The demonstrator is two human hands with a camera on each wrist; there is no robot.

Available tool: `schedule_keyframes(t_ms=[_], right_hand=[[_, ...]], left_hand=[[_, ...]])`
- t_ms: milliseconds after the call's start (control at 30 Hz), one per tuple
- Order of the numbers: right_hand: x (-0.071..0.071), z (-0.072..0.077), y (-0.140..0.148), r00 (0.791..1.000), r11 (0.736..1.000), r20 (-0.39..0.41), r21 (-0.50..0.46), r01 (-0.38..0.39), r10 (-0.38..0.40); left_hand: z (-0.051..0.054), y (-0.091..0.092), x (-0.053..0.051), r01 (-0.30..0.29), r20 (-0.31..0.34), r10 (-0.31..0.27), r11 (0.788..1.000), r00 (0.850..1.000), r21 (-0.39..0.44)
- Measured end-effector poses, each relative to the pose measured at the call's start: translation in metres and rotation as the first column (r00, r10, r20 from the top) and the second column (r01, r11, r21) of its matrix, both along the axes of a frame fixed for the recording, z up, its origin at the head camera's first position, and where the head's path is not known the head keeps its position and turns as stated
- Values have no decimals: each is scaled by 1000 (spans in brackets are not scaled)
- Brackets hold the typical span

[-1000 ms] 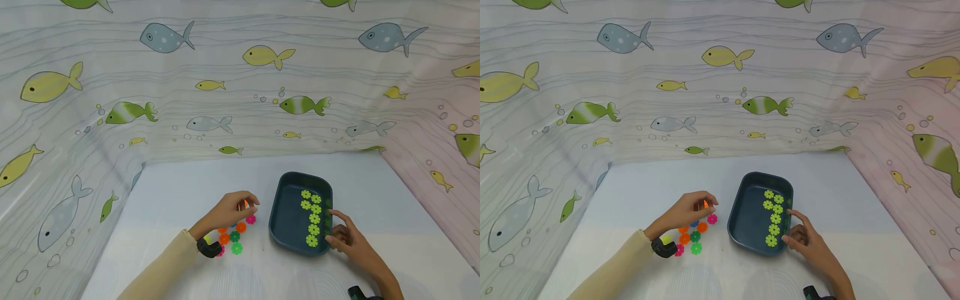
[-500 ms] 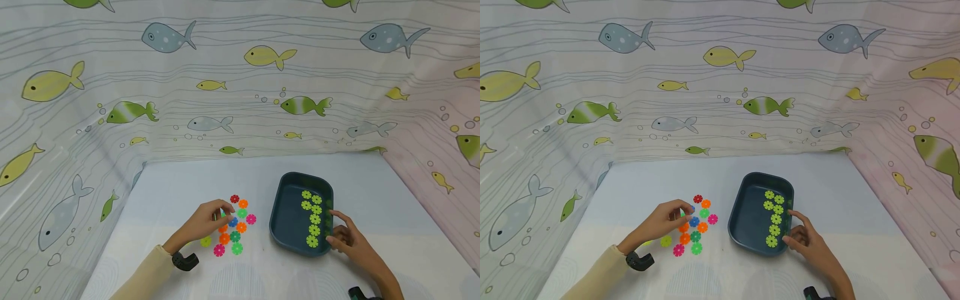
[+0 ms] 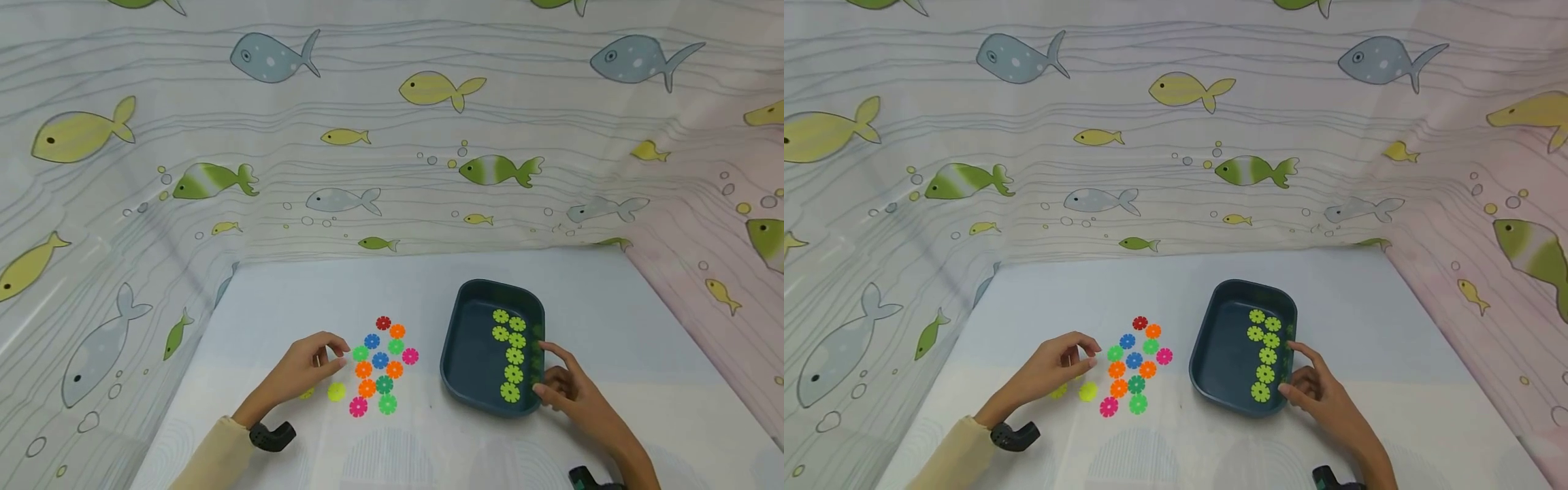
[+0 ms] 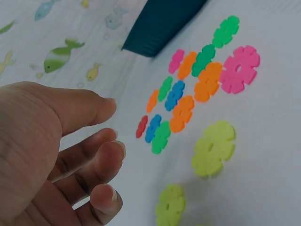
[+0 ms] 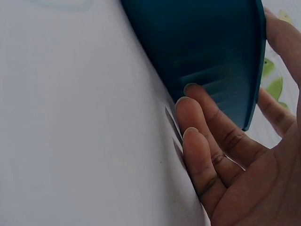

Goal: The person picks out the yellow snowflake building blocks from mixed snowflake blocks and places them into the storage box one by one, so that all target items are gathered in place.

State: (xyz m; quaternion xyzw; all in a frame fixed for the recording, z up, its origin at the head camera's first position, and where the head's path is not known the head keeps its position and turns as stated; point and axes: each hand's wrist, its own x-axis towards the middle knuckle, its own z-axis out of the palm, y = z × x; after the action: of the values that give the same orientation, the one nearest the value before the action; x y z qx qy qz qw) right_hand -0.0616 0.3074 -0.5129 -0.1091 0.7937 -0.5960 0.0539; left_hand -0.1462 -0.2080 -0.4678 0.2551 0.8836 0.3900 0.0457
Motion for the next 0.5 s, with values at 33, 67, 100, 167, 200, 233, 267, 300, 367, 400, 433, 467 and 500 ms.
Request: schedule_keyframes(t_ms=[33,67,100,167,200,233,267,300,367,400,433,467,500], right_hand=[[-1,0,0,1000,1000,0,-1,-1,1],[-1,1,0,1000,1000,2,4,-1,1],[-2,0,0,1000,1000,9,7,3,-3],[-2,0,0,1000,1000,18,14,9,-9],[-2,0,0,1000,1000,24,16,14,-14],[-2,-1,0,1000,1000,24,17,16,-17],[-2,-1,0,1000,1000,23,18,15,-16],[-2,-1,0,1000,1000,26,16,17,-18],[-2,-1,0,1000,1000,24,15,17,-17],[-2,-1,0,1000,1000,21,15,14,-14],[-2,-1,0,1000,1000,22,13,14,-14],[-2,-1,0,1000,1000,23,13,13,-13],[-2,-1,0,999,1000,28,13,16,-17]], left_hand=[[-1,-3,1,-6,-5,6,1000,1000,-1],[-2,-6,1,-10,-10,10,1000,1000,0],[-5,-10,2,-17,-11,17,1000,1000,-6],[-9,-16,4,-28,-11,28,999,1000,-14],[-11,-19,5,-35,-10,35,999,999,-20],[-13,-21,6,-42,-10,42,999,999,-26],[-14,-24,7,-49,-9,49,998,999,-33],[-16,-26,7,-57,-9,57,998,998,-39],[-17,-30,8,-71,-8,70,997,997,-42],[-18,-31,8,-75,-10,75,996,997,-43],[-19,-33,8,-83,-11,82,996,997,-44],[-19,-34,8,-90,-8,90,995,996,-44],[-20,-35,8,-98,-5,98,994,995,-46]])
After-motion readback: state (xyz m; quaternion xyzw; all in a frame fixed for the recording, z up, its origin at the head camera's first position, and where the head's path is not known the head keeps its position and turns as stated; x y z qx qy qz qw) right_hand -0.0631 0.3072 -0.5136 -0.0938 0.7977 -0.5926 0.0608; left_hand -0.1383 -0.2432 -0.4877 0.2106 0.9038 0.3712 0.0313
